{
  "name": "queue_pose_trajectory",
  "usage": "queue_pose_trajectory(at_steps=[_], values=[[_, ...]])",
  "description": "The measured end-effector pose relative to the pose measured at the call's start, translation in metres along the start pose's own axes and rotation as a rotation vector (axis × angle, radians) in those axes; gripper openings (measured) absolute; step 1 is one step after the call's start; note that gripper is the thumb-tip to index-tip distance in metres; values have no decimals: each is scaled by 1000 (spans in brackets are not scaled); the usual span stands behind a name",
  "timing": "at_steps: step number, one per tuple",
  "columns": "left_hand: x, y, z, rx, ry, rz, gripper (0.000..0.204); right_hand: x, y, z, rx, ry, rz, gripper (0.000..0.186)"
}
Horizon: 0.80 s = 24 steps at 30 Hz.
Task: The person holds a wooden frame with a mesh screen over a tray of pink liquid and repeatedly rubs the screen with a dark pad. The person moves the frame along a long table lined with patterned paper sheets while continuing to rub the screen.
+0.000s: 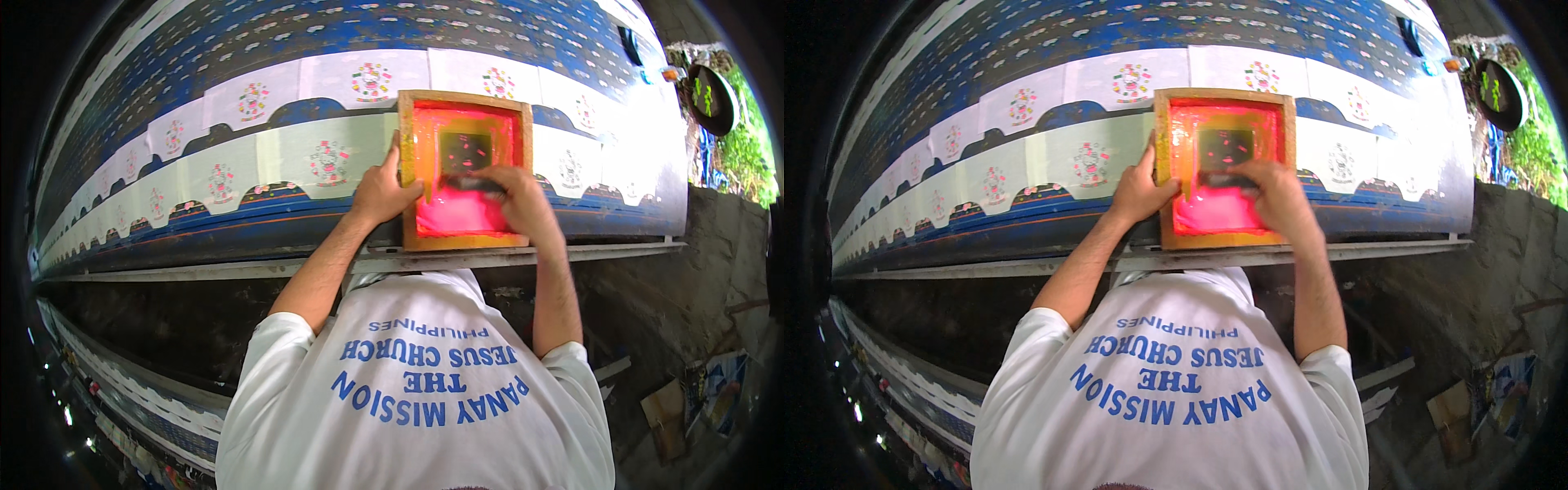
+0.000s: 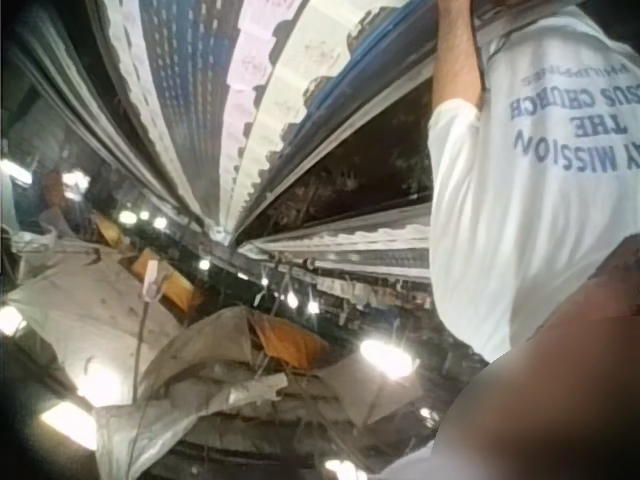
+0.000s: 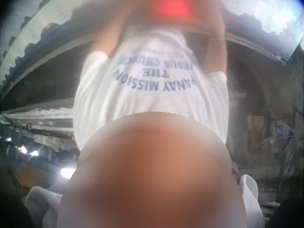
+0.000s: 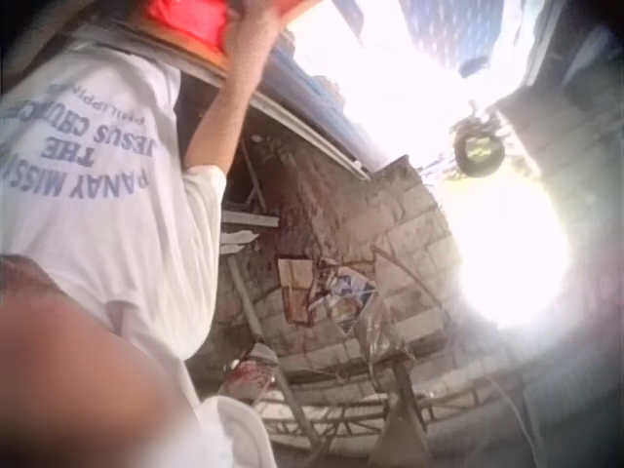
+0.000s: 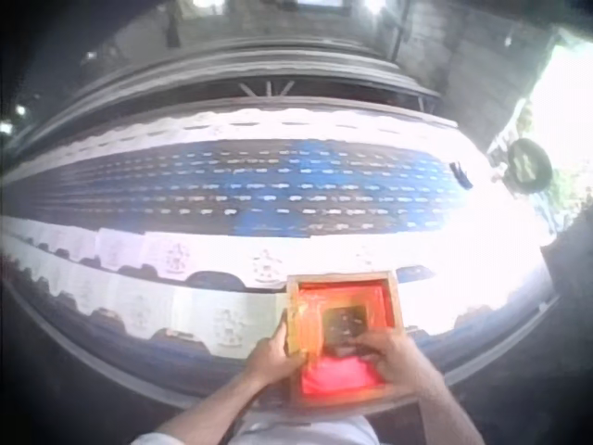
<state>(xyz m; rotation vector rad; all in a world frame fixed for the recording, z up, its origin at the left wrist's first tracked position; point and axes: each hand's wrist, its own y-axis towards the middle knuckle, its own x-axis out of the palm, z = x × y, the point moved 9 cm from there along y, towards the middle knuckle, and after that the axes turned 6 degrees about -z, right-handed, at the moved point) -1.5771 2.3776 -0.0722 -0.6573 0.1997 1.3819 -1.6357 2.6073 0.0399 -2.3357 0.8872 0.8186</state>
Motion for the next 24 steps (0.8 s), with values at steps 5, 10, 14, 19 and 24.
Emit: queue_pose_trajectory(at_steps=[5, 10, 14, 19, 24], values=[[3, 3, 0, -48, 19, -77, 119, -24, 55, 11, -20, -219, 170, 47], [-1, 0, 7, -40, 18, -92, 118, -1, 26, 4, -55, -229, 254, 48], [5, 1, 4, -20, 49, -48, 112, 30, -29, -8, 3, -236, 287, 51], [4, 1, 11, 12, 39, -60, 108, 43, -58, -18, -11, -233, 323, 48], [6, 1, 28, -11, 53, -51, 107, 40, -60, -8, 5, -178, 308, 53]])
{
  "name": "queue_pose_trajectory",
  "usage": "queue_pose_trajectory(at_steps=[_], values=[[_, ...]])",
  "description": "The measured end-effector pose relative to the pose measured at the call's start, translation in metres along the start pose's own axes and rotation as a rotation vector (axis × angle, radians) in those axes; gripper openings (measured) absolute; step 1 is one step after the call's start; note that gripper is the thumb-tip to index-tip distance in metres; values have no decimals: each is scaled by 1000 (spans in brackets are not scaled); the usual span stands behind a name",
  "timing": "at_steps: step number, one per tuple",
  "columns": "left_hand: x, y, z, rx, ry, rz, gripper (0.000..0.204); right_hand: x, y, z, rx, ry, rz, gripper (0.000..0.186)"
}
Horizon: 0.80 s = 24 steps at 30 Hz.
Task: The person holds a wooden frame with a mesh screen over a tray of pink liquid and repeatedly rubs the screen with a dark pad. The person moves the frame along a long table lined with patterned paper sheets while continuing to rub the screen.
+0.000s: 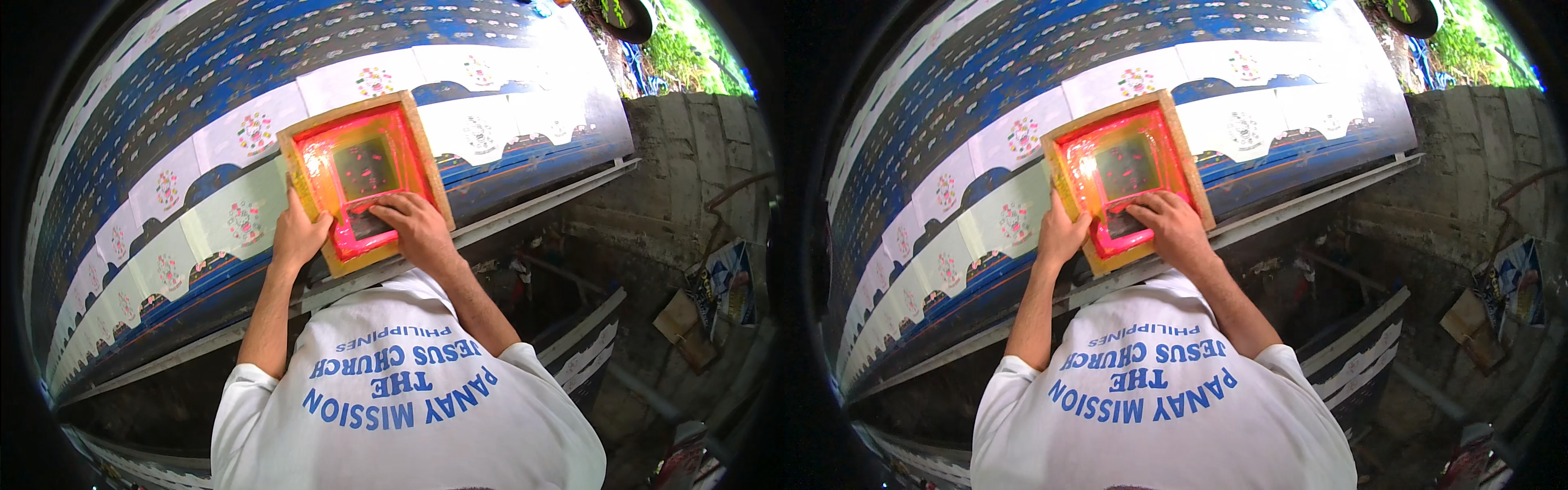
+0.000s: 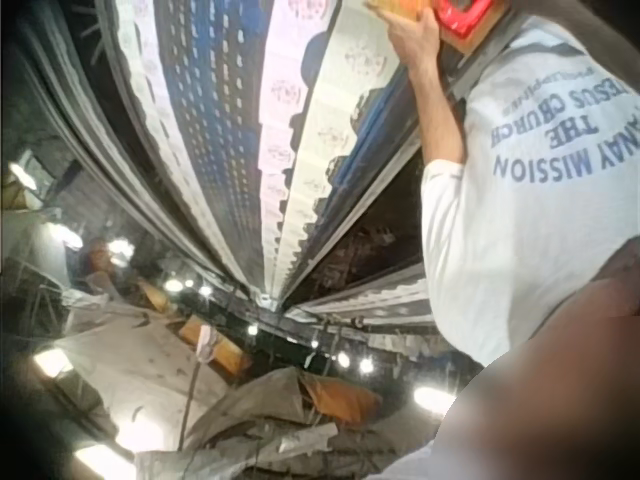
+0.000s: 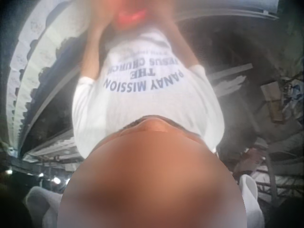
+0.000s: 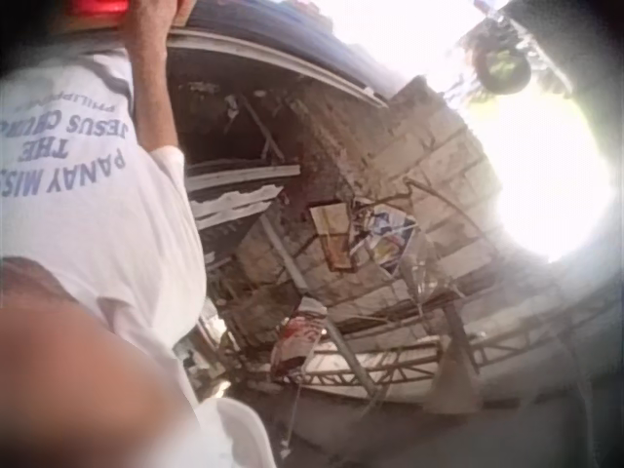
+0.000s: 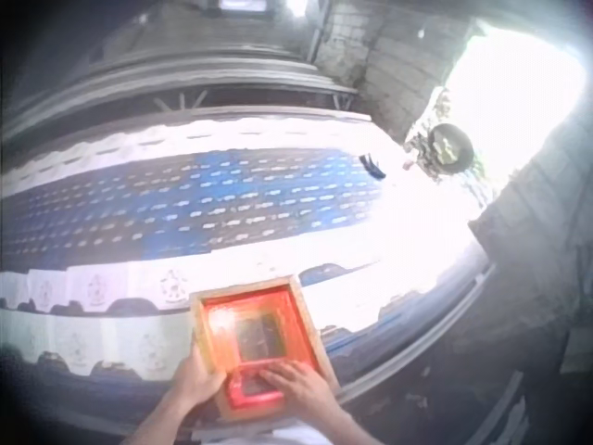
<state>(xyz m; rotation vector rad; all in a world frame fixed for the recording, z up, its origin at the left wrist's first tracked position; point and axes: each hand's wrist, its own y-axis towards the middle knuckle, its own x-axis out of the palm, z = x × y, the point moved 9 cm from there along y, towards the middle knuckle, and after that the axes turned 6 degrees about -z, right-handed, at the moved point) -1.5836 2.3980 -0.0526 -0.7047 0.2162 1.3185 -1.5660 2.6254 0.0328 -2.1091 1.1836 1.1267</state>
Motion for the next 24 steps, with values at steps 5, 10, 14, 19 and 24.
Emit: queue_pose_trajectory(at_steps=[5, 10, 14, 19, 24], values=[[11, -4, 34, 73, 4, 98, 102, -20, -10, 27, -29, -57, -63, 62], [66, 30, 106, 81, -75, 104, 92, -88, -24, 96, -42, -67, -15, 59], [128, 71, 147, 189, -56, 116, 103, -126, -45, 162, -12, -79, -10, 56], [174, 90, 169, 172, -142, 83, 102, -143, -65, 208, -23, -103, -8, 46], [180, 95, 161, 185, -217, 65, 90, -144, -66, 216, -90, -89, -1, 47]])
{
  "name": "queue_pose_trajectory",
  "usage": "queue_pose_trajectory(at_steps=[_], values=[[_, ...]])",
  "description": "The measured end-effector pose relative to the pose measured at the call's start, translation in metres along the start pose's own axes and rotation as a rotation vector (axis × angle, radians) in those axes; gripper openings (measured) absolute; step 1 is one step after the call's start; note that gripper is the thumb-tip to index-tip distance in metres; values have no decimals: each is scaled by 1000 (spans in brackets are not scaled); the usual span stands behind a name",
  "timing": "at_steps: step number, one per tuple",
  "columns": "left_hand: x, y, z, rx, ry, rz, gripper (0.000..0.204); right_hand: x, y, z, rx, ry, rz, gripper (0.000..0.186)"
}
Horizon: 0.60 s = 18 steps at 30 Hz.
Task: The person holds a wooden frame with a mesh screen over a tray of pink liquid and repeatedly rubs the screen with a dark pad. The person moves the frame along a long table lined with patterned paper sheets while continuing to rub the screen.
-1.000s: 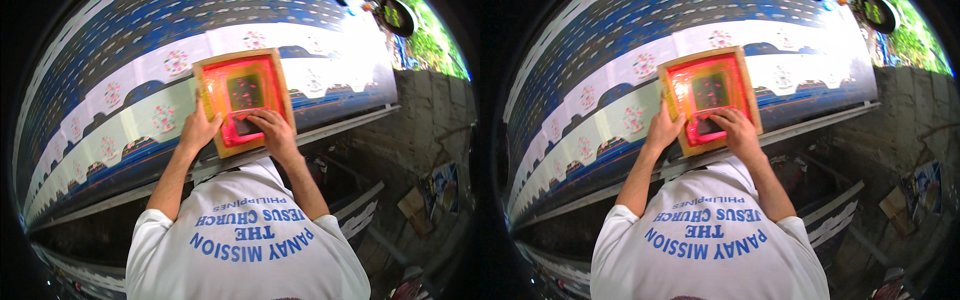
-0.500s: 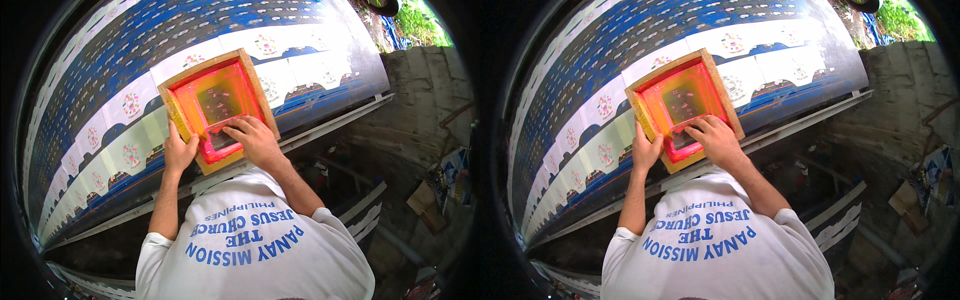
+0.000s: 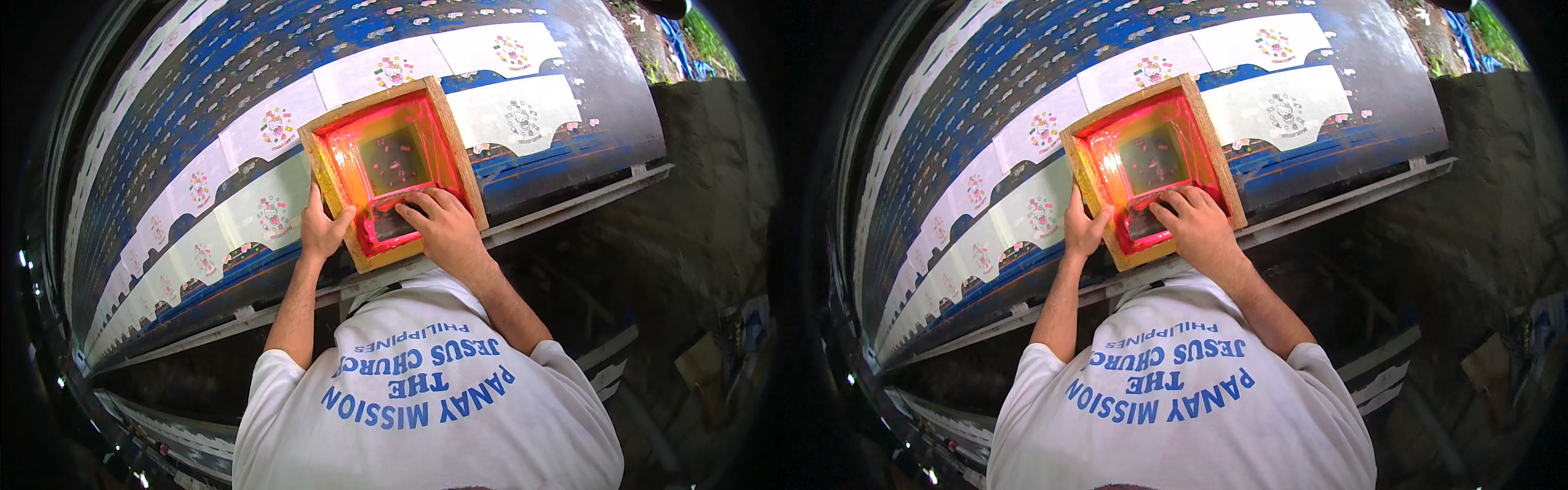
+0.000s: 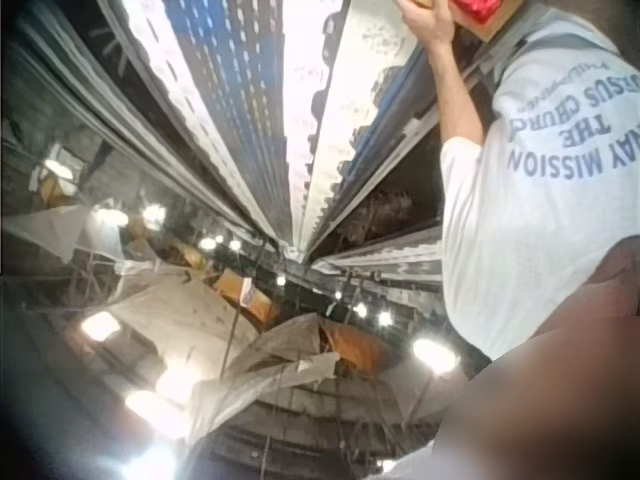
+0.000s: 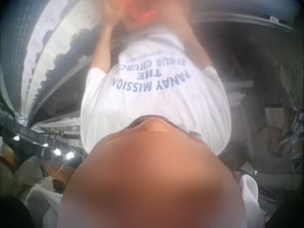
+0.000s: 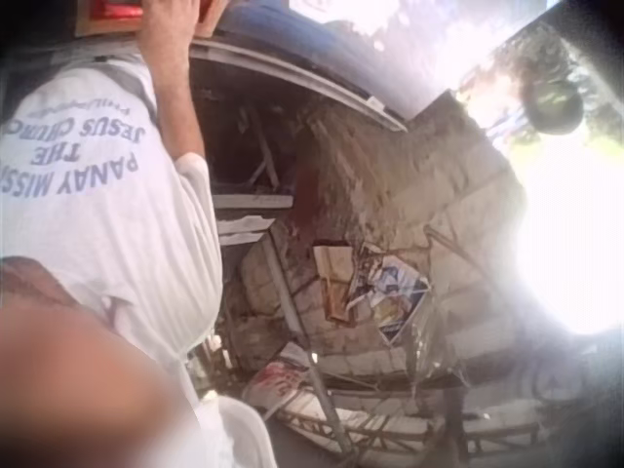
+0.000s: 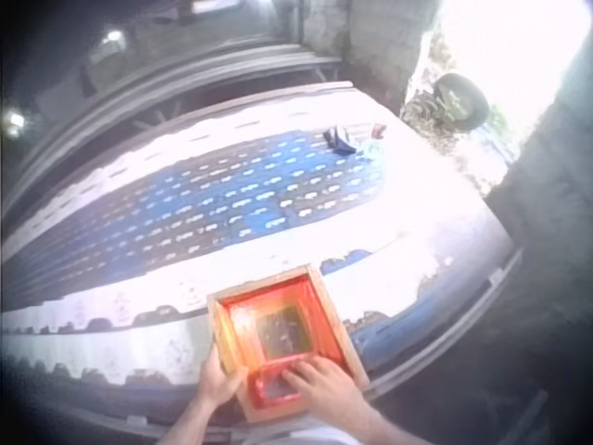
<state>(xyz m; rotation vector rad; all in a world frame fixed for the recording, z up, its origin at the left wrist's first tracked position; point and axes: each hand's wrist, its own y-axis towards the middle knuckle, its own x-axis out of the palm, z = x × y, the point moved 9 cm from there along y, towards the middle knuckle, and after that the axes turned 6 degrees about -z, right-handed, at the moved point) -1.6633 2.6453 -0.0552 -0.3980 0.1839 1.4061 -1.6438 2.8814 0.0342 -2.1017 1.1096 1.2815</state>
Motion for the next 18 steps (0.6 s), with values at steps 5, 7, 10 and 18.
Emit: queue_pose_trajectory(at_steps=[5, 7, 10, 18], values=[[-1, -1, -1, 10, -81, 6, 92, 1, 1, 1, -36, 17, -62, 55], [0, -4, -4, -13, -118, 17, 93, 2, 0, 2, -64, 22, -60, 56], [-1, -2, -8, -52, -47, -5, 96, -1, 0, 2, -112, -1, -65, 50], [-4, -7, -1, -131, 84, -6, 98, -3, 11, 15, -161, 91, -13, 49]])
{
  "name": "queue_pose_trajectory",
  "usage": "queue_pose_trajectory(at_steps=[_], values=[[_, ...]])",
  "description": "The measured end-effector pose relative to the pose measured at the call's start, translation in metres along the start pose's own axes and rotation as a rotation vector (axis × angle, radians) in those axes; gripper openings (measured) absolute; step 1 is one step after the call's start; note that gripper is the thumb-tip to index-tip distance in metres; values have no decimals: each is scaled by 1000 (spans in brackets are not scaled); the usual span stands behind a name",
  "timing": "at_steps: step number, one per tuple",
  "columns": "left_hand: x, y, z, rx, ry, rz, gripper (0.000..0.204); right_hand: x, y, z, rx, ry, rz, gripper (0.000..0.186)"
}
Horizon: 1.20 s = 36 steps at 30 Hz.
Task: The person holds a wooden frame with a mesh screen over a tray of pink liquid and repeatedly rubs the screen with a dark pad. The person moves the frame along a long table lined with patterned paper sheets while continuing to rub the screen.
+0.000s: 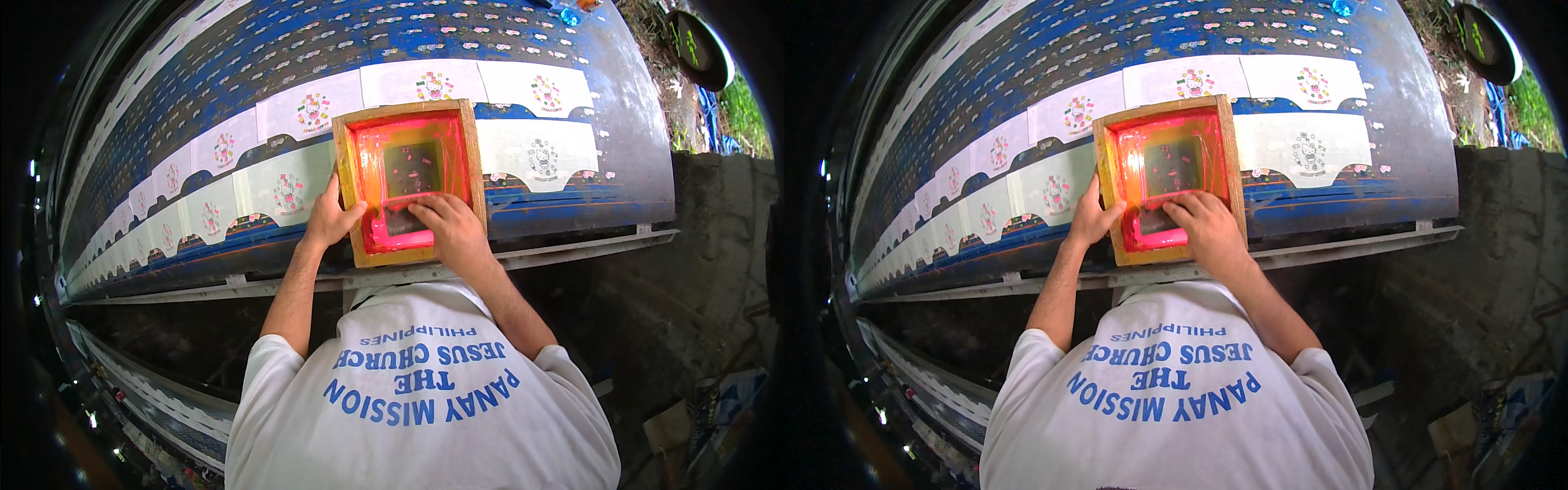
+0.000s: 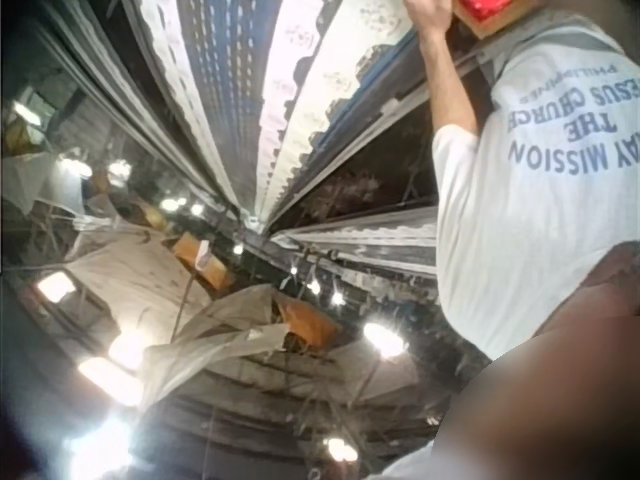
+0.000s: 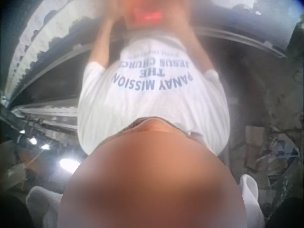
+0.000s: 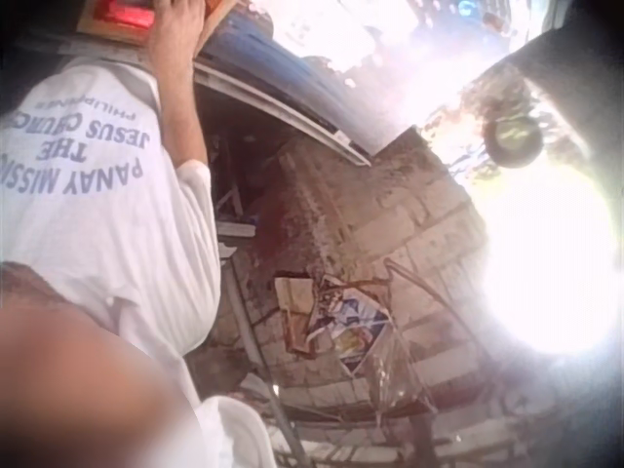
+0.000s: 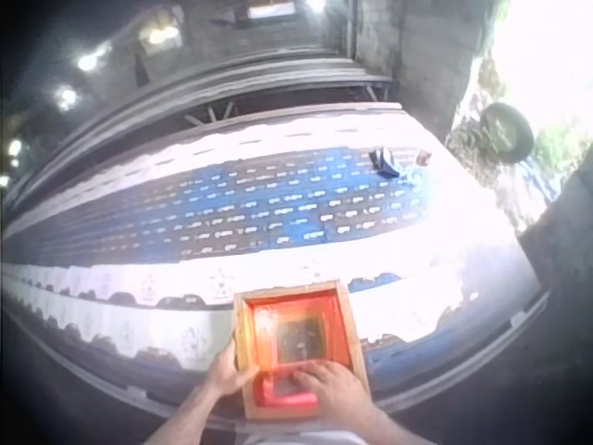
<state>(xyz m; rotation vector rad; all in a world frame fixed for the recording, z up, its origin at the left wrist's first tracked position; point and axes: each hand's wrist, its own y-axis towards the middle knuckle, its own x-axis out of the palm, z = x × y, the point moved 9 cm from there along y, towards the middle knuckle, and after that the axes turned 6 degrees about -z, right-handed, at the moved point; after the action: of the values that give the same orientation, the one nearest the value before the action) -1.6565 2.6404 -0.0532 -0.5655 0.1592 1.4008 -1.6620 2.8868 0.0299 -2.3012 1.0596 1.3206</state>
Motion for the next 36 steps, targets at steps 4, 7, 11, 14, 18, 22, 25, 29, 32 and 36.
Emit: queue_pose_trajectory(at_steps=[4, 7, 11, 14, 18, 22, 25, 29, 32, 36], values=[[0, 2, 2, -88, 105, -38, 101, -17, 45, 21, -38, 2, 124, 48], [-2, 2, 0, -76, 132, -37, 102, -21, 85, 33, -41, -2, 136, 50], [-1, 3, 4, 44, 159, -8, 98, -5, 129, 44, -22, -98, 6, 46], [0, 0, -8, -88, -66, -78, 88, 2, 128, 35, -35, -93, -120, 41], [-4, -1, -12, -47, -48, -30, 75, 8, 86, 13, -150, -89, -175, 40], [-1, -4, -15, -80, -42, -39, 74, 17, 20, -10, -178, -44, -207, 47], [-1, -4, -15, -114, -69, -54, 74, 4, 6, -24, -168, -26, -137, 48], [-5, 0, -24, 69, 51, 68, 82, -17, 22, -5, -166, -52, -25, 50], [-1, 3, -27, 67, -26, 52, 79, -34, 53, 26, -87, -110, 30, 49], [-1, 2, -17, -30, -66, -31, 72, -36, 100, 64, 11, -117, 13, 46]])
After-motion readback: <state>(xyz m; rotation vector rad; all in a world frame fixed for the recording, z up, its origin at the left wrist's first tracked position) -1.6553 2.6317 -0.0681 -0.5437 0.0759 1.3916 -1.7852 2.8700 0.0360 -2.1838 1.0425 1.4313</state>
